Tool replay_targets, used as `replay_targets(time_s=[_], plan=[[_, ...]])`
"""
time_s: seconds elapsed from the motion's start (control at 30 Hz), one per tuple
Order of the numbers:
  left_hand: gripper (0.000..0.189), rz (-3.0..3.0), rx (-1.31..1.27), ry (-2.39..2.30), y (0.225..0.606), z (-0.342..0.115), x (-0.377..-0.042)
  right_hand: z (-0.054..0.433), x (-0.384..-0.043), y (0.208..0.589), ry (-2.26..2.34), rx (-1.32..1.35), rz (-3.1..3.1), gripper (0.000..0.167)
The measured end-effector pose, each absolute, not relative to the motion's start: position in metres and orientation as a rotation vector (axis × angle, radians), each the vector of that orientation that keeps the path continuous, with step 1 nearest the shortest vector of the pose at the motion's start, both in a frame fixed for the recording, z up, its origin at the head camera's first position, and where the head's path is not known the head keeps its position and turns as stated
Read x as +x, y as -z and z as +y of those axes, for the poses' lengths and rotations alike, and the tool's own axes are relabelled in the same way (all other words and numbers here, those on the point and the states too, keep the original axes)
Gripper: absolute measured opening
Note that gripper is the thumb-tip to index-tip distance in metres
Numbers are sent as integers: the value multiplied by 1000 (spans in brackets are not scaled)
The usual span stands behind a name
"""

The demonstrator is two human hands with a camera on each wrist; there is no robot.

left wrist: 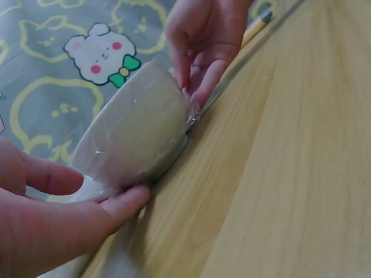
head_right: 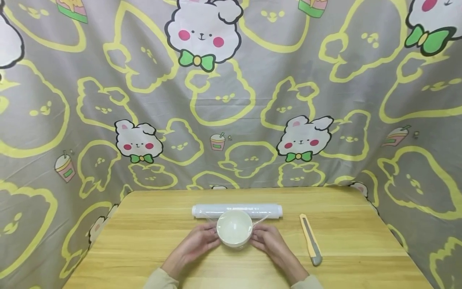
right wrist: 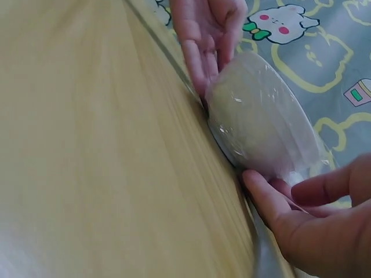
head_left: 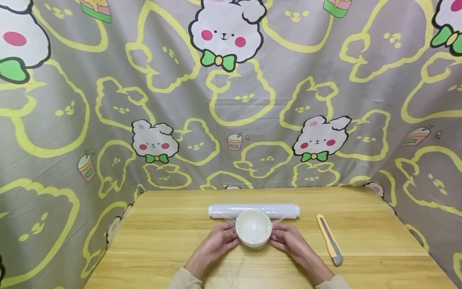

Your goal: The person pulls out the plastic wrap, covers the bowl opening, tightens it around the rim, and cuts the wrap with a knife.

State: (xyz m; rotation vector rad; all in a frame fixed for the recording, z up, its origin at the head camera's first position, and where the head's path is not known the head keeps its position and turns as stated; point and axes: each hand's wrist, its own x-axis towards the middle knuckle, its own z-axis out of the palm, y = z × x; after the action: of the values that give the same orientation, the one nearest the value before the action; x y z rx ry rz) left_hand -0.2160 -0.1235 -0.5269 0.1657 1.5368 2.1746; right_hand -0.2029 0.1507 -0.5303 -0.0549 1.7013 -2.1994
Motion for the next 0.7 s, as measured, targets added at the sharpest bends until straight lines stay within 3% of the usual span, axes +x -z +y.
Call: replay_targets(time_s=[0.23, 0.4, 0.57, 0.7], plan=[[61, 1636, 151, -2137, 516, -126, -203, 167, -205, 522, 2107, -79, 2017, 32], [76, 1859, 94, -2121, 506, -118, -179, 182, -210, 494, 1924, -81, 2442, 23], [86, 1817, -29, -2246, 500, -93, -164, 184, -231, 473, 1607, -309, 2944, 13], [82, 1531, -156, -2412, 499, -78, -161, 179, -256, 479, 1479, -504, 3068, 15]])
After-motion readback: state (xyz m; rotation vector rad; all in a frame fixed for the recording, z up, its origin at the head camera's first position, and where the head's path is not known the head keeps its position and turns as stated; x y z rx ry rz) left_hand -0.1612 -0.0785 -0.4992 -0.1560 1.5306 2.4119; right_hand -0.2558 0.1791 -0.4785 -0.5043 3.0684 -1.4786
